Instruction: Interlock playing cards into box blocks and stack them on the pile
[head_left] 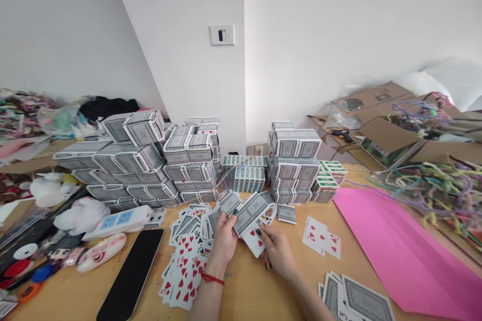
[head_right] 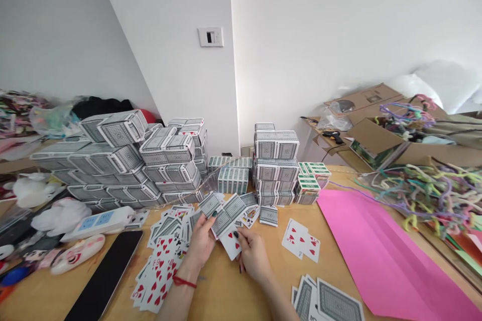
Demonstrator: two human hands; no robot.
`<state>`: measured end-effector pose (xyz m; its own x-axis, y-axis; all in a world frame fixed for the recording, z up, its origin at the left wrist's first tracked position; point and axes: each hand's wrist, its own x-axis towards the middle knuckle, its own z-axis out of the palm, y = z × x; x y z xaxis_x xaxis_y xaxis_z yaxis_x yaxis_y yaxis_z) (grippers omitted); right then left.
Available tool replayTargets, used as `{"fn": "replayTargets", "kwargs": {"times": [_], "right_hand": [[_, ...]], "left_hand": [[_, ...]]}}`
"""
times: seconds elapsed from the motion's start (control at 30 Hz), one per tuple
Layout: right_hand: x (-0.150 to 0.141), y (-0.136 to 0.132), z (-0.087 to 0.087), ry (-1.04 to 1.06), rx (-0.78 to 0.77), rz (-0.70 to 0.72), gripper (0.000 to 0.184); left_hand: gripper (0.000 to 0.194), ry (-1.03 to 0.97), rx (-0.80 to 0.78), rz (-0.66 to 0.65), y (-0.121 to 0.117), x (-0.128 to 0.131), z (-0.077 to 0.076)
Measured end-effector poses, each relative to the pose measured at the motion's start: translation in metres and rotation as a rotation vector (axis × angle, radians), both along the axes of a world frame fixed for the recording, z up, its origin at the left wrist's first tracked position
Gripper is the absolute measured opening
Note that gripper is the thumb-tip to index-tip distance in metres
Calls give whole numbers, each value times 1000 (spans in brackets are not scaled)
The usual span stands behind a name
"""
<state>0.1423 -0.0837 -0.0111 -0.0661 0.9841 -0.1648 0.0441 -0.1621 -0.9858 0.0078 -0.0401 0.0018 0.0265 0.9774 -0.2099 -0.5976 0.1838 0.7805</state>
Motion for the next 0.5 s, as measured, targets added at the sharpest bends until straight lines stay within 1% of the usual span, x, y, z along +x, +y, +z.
{"fn": "replayTargets", "kwargs": {"times": [0.2, 0.5], "right_hand": [[1, 3, -3, 42, 1, -68, 48], [1, 4, -3, 72, -16, -97, 46]], "left_hand": [[15, -19, 11, -23, -2, 4, 4], [16, -37, 1, -28, -5, 9, 6]]}}
